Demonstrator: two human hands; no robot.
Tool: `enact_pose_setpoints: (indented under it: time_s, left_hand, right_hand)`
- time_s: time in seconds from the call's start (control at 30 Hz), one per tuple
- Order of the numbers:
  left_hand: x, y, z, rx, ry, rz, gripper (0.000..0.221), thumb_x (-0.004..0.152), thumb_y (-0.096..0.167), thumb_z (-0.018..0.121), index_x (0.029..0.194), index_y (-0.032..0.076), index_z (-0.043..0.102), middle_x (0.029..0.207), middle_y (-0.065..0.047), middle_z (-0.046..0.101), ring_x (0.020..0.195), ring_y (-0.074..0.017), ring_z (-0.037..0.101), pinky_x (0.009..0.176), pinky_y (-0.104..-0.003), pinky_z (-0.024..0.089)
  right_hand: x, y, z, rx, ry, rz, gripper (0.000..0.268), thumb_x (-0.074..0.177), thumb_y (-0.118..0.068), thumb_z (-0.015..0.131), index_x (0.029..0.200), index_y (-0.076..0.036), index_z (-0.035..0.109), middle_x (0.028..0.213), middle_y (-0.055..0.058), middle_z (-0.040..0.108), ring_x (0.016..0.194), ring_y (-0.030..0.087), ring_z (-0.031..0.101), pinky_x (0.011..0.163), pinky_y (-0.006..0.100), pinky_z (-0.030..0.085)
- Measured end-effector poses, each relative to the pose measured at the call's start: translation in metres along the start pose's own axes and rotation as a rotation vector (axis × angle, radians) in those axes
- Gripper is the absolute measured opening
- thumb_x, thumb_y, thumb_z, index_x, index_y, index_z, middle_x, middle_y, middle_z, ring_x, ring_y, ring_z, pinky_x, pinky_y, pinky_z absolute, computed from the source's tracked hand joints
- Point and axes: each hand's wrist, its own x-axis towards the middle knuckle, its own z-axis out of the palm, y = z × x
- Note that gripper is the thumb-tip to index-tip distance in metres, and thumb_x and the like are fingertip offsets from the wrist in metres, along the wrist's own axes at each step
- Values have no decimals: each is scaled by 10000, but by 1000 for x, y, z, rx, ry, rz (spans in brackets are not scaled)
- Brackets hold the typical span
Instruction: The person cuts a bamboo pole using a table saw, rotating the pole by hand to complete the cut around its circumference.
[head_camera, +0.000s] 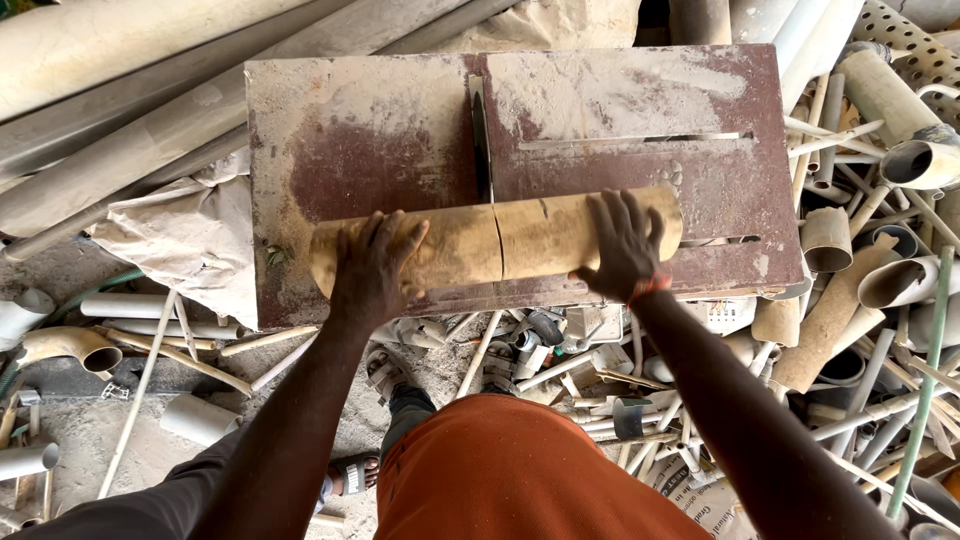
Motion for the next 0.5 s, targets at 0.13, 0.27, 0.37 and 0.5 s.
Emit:
enact_pose_setpoints:
  time_s: [0.13, 0.27, 0.37, 0.5]
  left_hand:
    - [-34, -8, 19, -147, 198, -32, 1233, 643, 615, 870, 1629, 283, 208, 1694, -156, 200, 1550, -390, 227, 1245, -675, 129]
    - [-56, -20, 30, -111, 210, -307, 1259, 623, 800, 834, 1593, 260, 239, 1679, -234, 106, 1545, -461, 177, 1181, -714, 138]
    - [-62, -24, 33, -344, 251, -499, 1355, 597, 840, 786, 1641, 225, 178, 1692, -285, 54, 1546, -497, 152, 1173, -696, 221]
    - [-59, -30, 34, -650, 85, -712, 1504, 517, 855, 763, 1651, 162, 59, 1680, -269, 107, 1515, -485, 202, 1162, -666, 298]
  right_hand:
    - [-53, -10, 20, -116, 191, 20, 1142, 674, -516, 936, 1595, -154, 365, 1638, 178, 415, 1556, 351, 324, 1259, 568, 158]
    - [-82, -7, 26, 61, 241, 35, 1055, 728, -558, 901, 1546, -136, 384, 1558, 234, 444, 1484, 398, 342, 1201, 581, 165]
    - [-85, 2, 22, 169, 181, 160, 1015, 703, -611, 871, 1512, -212, 406, 1534, 168, 478, 1467, 346, 368, 1222, 546, 215]
    - [-79, 20, 18, 228, 247, 305, 1212, 670, -654, 907, 1593, -222, 251, 1626, 210, 291, 1505, 415, 310, 1226, 601, 251]
